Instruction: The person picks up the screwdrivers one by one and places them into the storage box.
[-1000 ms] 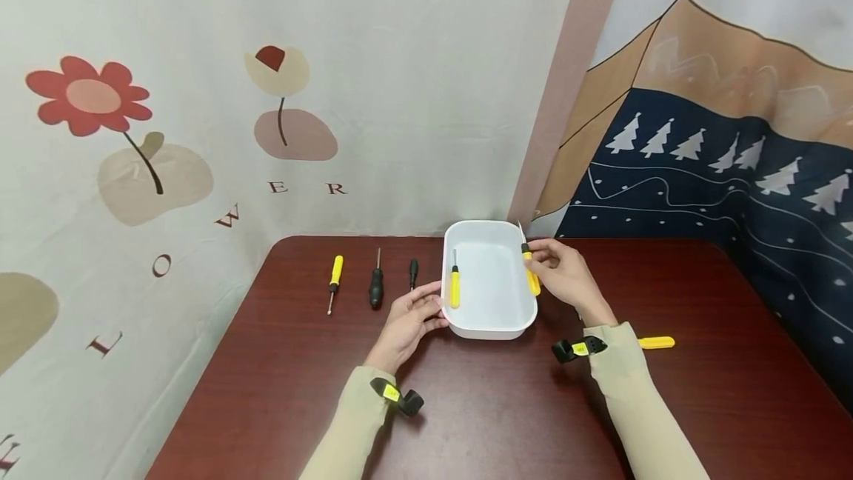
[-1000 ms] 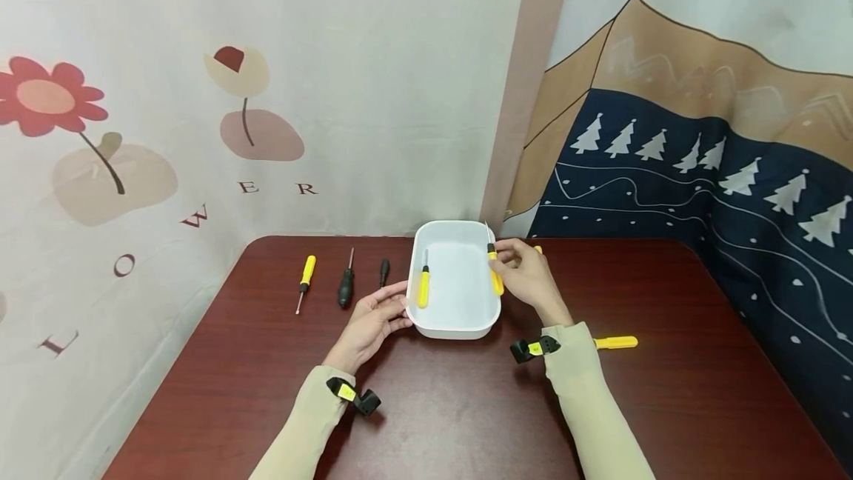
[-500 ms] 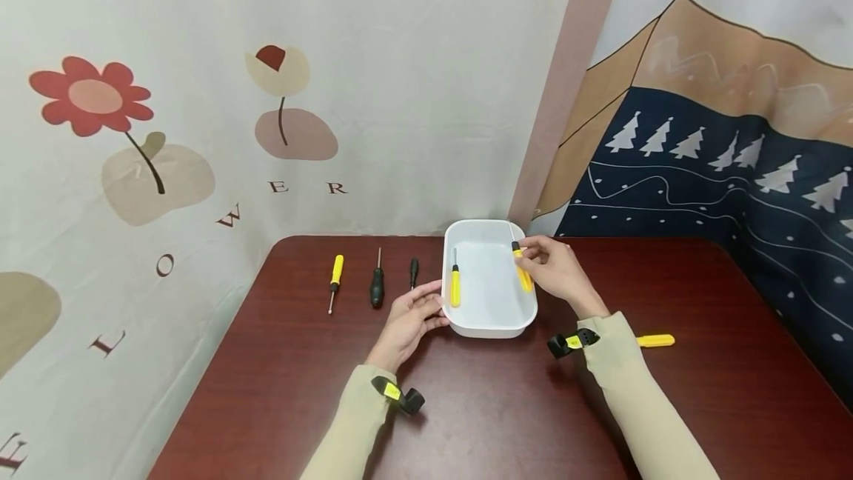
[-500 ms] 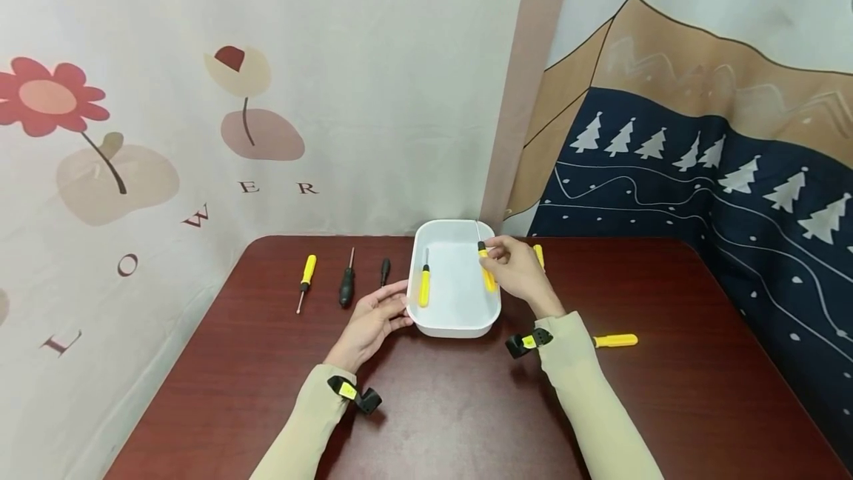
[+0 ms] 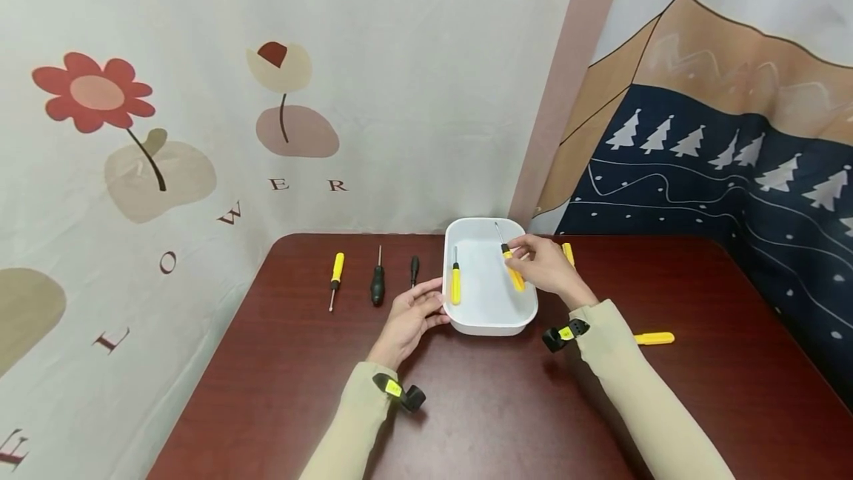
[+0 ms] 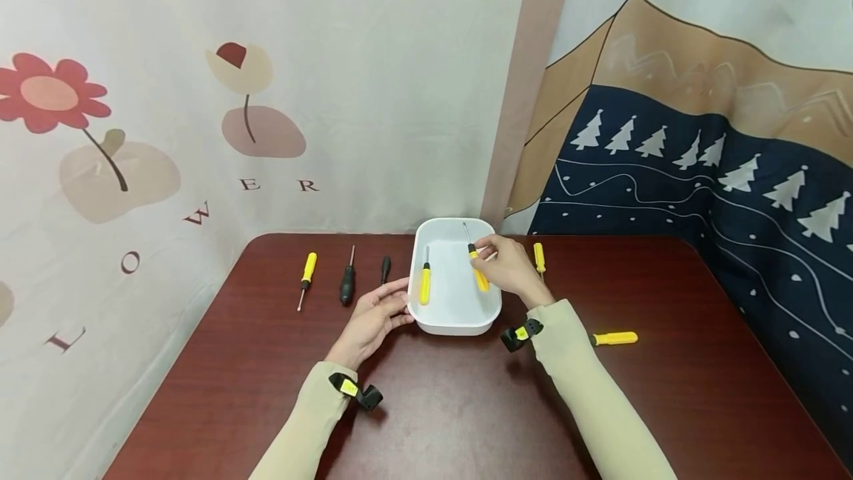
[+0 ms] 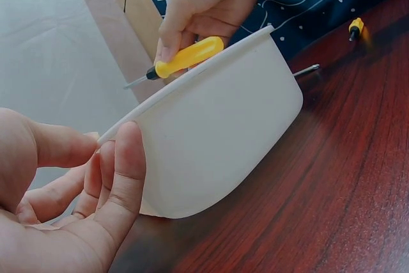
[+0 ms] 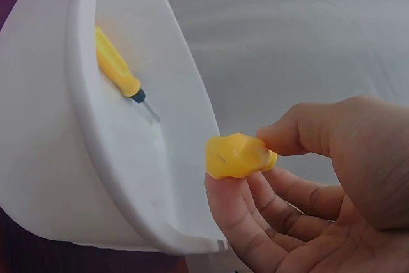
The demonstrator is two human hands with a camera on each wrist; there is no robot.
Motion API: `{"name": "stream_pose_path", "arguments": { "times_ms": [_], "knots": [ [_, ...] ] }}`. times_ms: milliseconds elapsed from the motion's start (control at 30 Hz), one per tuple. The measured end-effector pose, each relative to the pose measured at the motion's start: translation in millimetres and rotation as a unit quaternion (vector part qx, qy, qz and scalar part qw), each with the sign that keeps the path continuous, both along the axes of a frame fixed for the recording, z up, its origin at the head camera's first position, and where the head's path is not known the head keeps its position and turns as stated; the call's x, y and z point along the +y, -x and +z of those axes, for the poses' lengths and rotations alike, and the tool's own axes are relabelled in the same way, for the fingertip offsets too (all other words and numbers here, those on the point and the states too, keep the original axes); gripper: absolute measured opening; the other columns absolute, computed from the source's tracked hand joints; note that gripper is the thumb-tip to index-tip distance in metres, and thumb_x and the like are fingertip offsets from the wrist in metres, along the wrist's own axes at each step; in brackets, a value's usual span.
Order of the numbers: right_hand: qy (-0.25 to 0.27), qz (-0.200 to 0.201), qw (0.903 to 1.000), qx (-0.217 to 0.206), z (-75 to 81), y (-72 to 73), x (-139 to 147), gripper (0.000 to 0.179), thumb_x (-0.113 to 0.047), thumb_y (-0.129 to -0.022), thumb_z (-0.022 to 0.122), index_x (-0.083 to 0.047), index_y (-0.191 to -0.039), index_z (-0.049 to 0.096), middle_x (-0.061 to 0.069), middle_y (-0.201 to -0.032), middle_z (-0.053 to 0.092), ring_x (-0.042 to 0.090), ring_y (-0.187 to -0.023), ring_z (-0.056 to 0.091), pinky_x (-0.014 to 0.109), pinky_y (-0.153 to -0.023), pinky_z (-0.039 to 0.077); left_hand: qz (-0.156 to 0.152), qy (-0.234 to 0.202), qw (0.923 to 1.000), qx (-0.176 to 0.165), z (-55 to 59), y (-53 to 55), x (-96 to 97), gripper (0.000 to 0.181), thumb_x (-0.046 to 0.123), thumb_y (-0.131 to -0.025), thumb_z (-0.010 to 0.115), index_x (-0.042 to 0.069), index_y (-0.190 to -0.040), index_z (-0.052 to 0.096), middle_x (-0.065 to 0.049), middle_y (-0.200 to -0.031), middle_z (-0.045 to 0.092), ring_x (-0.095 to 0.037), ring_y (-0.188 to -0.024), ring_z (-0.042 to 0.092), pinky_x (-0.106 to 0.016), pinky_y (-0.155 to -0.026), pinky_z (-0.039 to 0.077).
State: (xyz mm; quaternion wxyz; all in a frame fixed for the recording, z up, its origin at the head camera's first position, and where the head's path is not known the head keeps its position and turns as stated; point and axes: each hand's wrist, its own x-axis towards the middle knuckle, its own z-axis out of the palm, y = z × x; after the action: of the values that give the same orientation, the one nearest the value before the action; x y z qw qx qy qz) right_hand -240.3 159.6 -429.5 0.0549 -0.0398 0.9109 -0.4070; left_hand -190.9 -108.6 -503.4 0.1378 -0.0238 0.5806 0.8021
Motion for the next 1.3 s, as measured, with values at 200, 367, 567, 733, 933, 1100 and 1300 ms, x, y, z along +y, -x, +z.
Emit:
{"name": "stream_pose_path", "arguments": {
  "times_ms": [200,367,567,733,933,1100,1300],
  "knots": [
    [-0.006,0.008,0.9997,-0.021,2.2,4.7,-4.4,0.042,-0.025,-0.096,0.067,-0.007,-0.133,0.062,0.015,-0.113,0.067,0.024,-0.089,0.063,0.025,-0.068,0.055,-0.002,0.002,1.0,-0.001,1.1,0.5,0.0,0.043,-0.003,-0.1,0.059,0.001,-0.142,0.056,-0.005,-0.1,0.063,-0.015,-0.082,0.065,-0.026,-0.073,0.062],
    [-0.008,0.015,0.9991,-0.038,3.9,9.7,-7.4,0.042,-0.025,-0.096,0.066,-0.009,-0.135,0.062,0.014,-0.113,0.065,0.024,-0.09,0.062,0.025,-0.069,0.057,-0.001,0.0,1.0,0.0,2.0,0.2,-0.5,0.043,-0.003,-0.1,0.059,0.001,-0.142,0.056,-0.005,-0.099,0.063,-0.015,-0.081,0.065,-0.026,-0.073,0.062],
    [-0.016,0.02,0.9982,-0.053,7.4,16.1,-12.7,0.043,-0.024,-0.095,0.067,-0.009,-0.135,0.062,0.014,-0.113,0.064,0.025,-0.091,0.063,0.026,-0.07,0.057,-0.003,-0.002,1.0,0.007,0.4,0.9,-1.0,0.044,-0.004,-0.099,0.059,-0.001,-0.144,0.055,-0.007,-0.102,0.063,-0.015,-0.082,0.065,-0.026,-0.073,0.062],
    [-0.029,0.029,0.9971,-0.064,11.0,19.1,-18.5,0.043,-0.024,-0.095,0.067,-0.007,-0.134,0.061,0.016,-0.114,0.063,0.025,-0.092,0.063,0.026,-0.072,0.059,-0.005,-0.002,1.0,0.007,-2.4,2.1,-1.0,0.045,-0.004,-0.099,0.059,-0.001,-0.144,0.054,-0.008,-0.103,0.064,-0.015,-0.082,0.065,-0.026,-0.074,0.062],
    [-0.026,0.03,0.9958,-0.082,13.2,24.0,-25.2,0.041,-0.023,-0.094,0.068,-0.007,-0.132,0.062,0.014,-0.11,0.062,0.023,-0.084,0.066,0.026,-0.071,0.06,-0.004,-0.001,0.9999,0.011,-1.9,1.6,-1.1,0.045,-0.003,-0.099,0.06,0.0,-0.144,0.055,-0.006,-0.102,0.065,-0.015,-0.082,0.065,-0.026,-0.074,0.062],
    [-0.03,0.034,0.9948,-0.091,11.8,27.7,-29.4,0.04,-0.022,-0.096,0.068,-0.005,-0.132,0.062,0.015,-0.107,0.063,0.021,-0.08,0.067,0.028,-0.072,0.062,-0.005,-0.002,0.9999,0.009,-3.1,2.1,-0.9,0.045,-0.003,-0.099,0.06,0.0,-0.144,0.055,-0.004,-0.1,0.065,-0.015,-0.081,0.065,-0.027,-0.073,0.062],
    [-0.039,0.03,0.9935,-0.103,10.9,32.2,-37.8,0.041,-0.023,-0.096,0.068,-0.004,-0.132,0.062,0.016,-0.109,0.066,0.021,-0.081,0.069,0.032,-0.078,0.064,-0.006,-0.002,0.9999,0.011,-0.6,1.6,-0.7,0.045,-0.002,-0.099,0.06,0.0,-0.144,0.054,-0.006,-0.101,0.065,-0.015,-0.081,0.065,-0.026,-0.073,0.062]
  ]
}}
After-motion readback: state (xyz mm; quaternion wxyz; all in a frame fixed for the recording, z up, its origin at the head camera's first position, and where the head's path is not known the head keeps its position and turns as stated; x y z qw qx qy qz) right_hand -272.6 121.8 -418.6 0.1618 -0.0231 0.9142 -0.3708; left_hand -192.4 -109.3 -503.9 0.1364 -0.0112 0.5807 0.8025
